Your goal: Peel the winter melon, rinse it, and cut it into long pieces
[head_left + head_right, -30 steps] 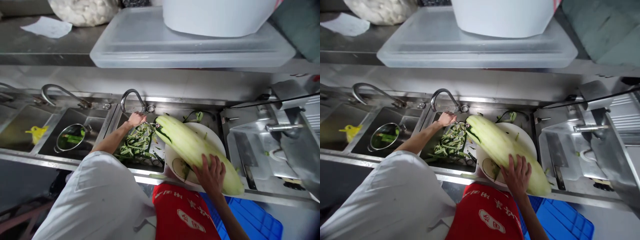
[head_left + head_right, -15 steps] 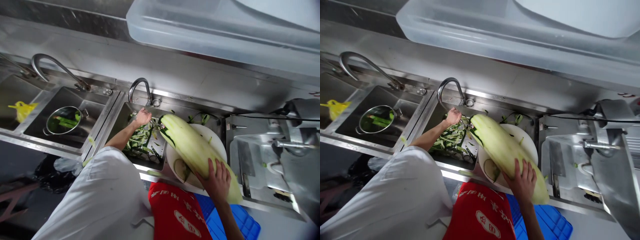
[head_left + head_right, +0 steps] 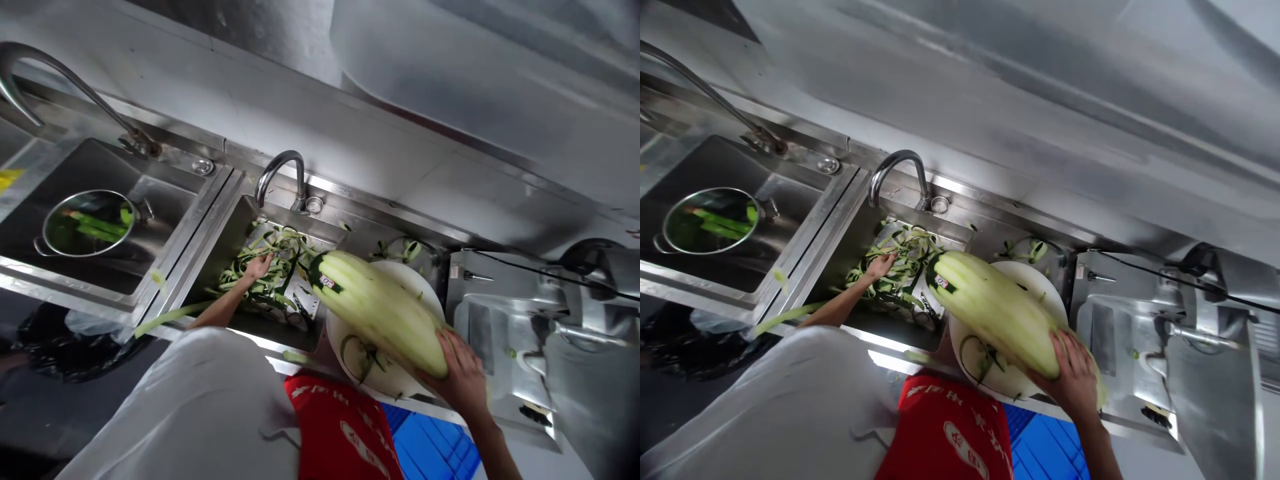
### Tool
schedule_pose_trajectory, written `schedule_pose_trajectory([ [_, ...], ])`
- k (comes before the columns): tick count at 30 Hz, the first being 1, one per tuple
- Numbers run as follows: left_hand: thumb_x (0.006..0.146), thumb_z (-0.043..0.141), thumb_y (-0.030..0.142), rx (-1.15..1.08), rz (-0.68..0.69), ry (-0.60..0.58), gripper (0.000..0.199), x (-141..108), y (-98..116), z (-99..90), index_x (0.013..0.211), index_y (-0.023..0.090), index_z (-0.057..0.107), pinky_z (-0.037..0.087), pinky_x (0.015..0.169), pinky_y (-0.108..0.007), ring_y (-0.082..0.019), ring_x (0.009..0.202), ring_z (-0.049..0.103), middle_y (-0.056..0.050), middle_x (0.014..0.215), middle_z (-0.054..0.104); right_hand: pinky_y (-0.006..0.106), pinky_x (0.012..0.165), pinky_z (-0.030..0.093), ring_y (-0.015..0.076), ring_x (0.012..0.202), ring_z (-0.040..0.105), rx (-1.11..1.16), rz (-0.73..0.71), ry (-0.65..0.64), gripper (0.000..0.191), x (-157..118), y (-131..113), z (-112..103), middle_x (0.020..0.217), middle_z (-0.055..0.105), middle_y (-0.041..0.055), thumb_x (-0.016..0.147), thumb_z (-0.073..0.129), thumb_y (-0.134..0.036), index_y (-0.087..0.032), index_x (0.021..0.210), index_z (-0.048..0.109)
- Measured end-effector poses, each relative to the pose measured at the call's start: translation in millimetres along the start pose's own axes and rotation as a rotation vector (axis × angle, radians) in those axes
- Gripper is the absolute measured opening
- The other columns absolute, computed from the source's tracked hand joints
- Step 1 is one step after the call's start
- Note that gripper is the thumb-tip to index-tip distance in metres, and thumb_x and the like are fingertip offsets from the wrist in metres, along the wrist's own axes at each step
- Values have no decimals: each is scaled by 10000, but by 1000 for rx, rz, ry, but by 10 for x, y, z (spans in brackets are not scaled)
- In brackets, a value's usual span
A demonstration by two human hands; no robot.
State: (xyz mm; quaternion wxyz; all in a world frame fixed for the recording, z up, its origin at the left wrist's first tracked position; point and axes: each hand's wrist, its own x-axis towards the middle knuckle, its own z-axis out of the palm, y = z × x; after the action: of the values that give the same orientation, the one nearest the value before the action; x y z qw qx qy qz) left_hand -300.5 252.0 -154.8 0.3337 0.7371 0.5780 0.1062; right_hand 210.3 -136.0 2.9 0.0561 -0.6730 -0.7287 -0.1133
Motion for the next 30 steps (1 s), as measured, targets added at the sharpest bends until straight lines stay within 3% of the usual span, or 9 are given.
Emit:
schedule_pose_trajectory([
  [4, 908, 246, 950, -326, -168, 41, 758, -408, 182, 189, 735, 258, 504, 522, 560, -326, -191, 507, 558, 0, 521, 502, 517, 1219, 408, 384, 1406, 603, 127, -55, -148, 791, 154, 449, 52, 1502, 661, 184, 901, 710, -678, -204, 1528, 617],
  [7, 872, 384, 970, -627, -177, 3, 775, -568, 593, 245, 837, 227, 602, 605, 657, -337, -235, 789, 743, -105, 839, 748, 522, 1261, 358, 382, 1461, 550, 196, -86, -257, 792, 300, 722, 60, 1515, 658, 171, 881, 700, -772, -227, 1455, 701],
  [10, 785, 655, 923, -998, -209, -172, 727, -804, 1093, 361, 959, 219, 715, 631, 706, -350, -274, 997, 779, -137, 1168, 800, 584, 1295, 279, 419, 1528, 466, 205, 28, -275, 797, 288, 801, 34, 1564, 612, 193, 886, 699, -807, -236, 1441, 732],
  [13, 777, 728, 870, -994, -181, -225, 671, -1200, 1454, 583, 912, 214, 772, 604, 747, -342, -250, 907, 753, -97, 1033, 811, 655, 1280, 273, 503, 1601, 323, 286, 470, -68, 1018, 72, 480, 38, 1689, 420, 298, 830, 709, -887, -154, 1535, 656],
  [16, 843, 702, 812, -814, -103, -138, 601, -1650, 1612, 841, 817, 217, 778, 563, 769, -347, -238, 828, 690, -62, 831, 758, 692, 1142, 471, 469, 1505, 485, 732, 983, 92, 1099, -107, -203, 154, 1649, 461, 263, 845, 620, -934, -236, 1674, 440],
  [18, 874, 675, 788, -751, -100, -90, 567, -1911, 1662, 983, 782, 234, 751, 538, 745, -354, -240, 792, 660, -52, 786, 727, 604, 944, 624, 377, 1281, 680, 977, 1108, 48, 924, -102, -660, 276, 1501, 626, 174, 927, 474, -923, -335, 1638, 427],
  [22, 953, 597, 728, -694, -82, 80, 511, -2225, 1757, 1124, 768, 256, 656, 502, 731, -345, -228, 776, 612, -38, 767, 672, 506, 849, 671, 323, 1243, 684, 1395, 1453, 136, 1039, 63, -1122, 437, 1604, 566, 147, 801, 715, -866, -373, 1628, 323],
  [26, 949, 600, 741, -667, -56, 133, 531, -2226, 1785, 1102, 740, 253, 573, 444, 645, -310, -192, 694, 521, -11, 692, 566, 556, 1019, 633, 336, 1394, 602, 1368, 1400, 204, 1182, 133, -1213, 464, 1681, 487, 177, 801, 719, -861, -320, 1709, 190],
  [30, 872, 636, 828, -715, -111, 135, 607, -2134, 1679, 1061, 731, 245, 545, 429, 614, -291, -165, 649, 483, 7, 675, 524, 550, 1302, 415, 343, 1608, 392, 1216, 1165, 193, 1414, 170, -1354, 516, 1798, 260, 211, 797, 755, -833, -208, 1764, -66],
])
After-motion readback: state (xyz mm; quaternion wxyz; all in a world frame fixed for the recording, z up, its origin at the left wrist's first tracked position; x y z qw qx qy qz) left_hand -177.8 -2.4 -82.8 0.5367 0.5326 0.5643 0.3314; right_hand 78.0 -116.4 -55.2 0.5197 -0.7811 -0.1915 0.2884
